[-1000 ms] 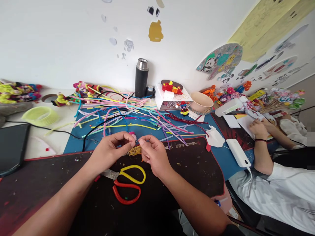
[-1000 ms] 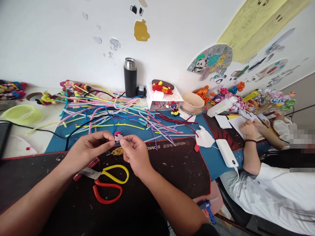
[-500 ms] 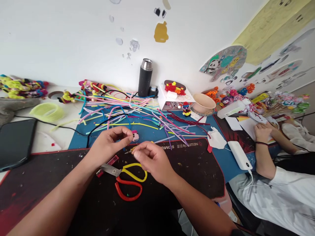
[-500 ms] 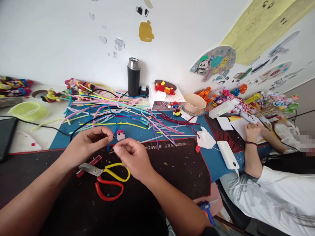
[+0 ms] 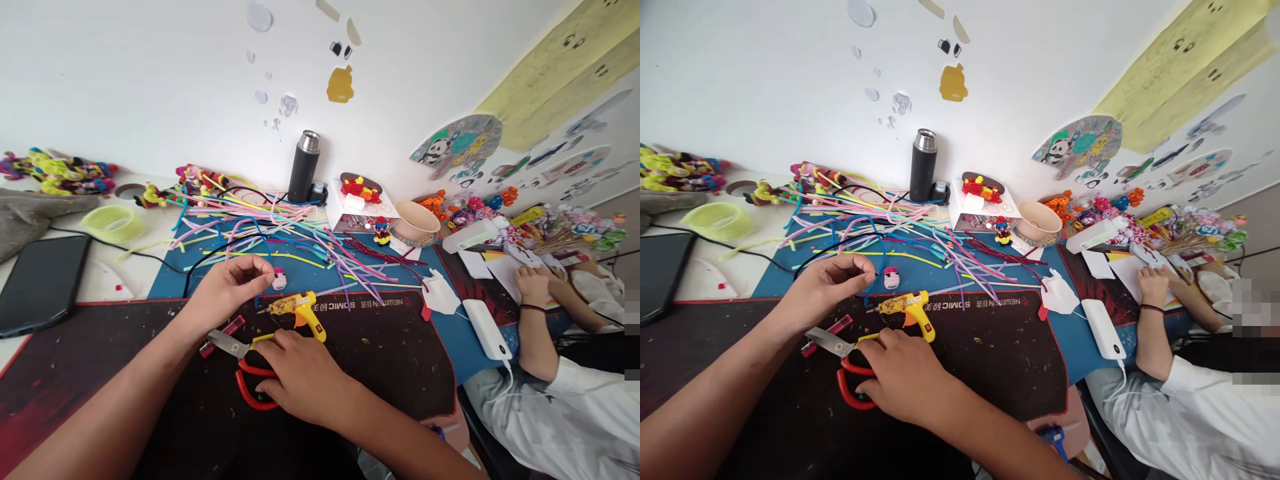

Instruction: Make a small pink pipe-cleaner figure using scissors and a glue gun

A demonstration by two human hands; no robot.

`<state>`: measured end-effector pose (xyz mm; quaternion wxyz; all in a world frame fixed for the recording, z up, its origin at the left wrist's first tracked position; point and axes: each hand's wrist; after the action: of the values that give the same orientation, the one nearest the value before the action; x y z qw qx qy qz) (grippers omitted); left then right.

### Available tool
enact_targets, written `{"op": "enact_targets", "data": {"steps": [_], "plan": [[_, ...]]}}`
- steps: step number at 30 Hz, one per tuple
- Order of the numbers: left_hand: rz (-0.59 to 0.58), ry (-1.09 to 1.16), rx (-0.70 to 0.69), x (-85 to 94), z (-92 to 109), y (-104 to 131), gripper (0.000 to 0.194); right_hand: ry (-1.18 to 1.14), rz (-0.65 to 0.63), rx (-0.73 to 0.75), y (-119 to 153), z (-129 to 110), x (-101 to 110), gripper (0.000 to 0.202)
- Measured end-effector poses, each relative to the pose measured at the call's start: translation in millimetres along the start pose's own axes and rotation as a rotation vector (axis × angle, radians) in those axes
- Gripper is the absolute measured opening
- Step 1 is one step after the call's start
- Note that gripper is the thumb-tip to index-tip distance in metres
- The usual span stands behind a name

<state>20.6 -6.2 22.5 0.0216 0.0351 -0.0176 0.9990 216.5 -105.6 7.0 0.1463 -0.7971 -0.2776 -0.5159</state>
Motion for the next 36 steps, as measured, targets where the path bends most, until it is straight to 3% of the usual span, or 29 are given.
{"op": "enact_targets", "data": {"steps": [6,10,16,21,24,27,33,36], "plan": [[0.021,0.009,0.003,3.9,-6.4,-2.4,0.035,0.065,-0.026,-0.013,-4.3,-7.3,-0.6,0.047],[0.068,0.035,-0.007,9.0,-8.2,-3.9,0.031,-0.075,-0.006,-0.039,-5.7,-8.1,2.4,0.043],[0.157,0.163,0.036,14.1,-8.5,-5.3,0.032,-0.687,0.112,-0.349,-5.3,1.6,-7.8,0.039],[0.257,0.305,0.016,19.7,-9.5,-7.9,0.029,-1.378,0.058,-0.559,-11.9,12.6,-7.0,0.05],[0.341,0.396,-0.014,22.6,-6.2,-10.2,0.031,-1.669,0.135,-0.521,-12.4,16.4,6.1,0.068],[0.413,0.448,-0.02,24.1,-2.0,-12.3,0.031,-1.835,0.125,-0.396,-10.3,21.3,12.8,0.079],[0.469,0.479,0.003,24.8,5.0,-15.0,0.028,-1.923,-0.046,-0.359,-12.9,27.4,0.2,0.056],[0.44,0.452,0.058,23.0,4.2,-14.6,0.028,-1.893,-0.041,-0.347,-15.6,27.9,1.5,0.053]]}}
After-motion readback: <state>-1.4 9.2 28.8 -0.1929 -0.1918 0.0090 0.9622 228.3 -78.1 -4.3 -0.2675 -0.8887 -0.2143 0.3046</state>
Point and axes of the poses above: each hand's wrist, its own y-axis away from the middle knuckle, its own x-axis out of the back of the hand, z = x × y, and after that the axes turned 11 degrees about z, right-handed
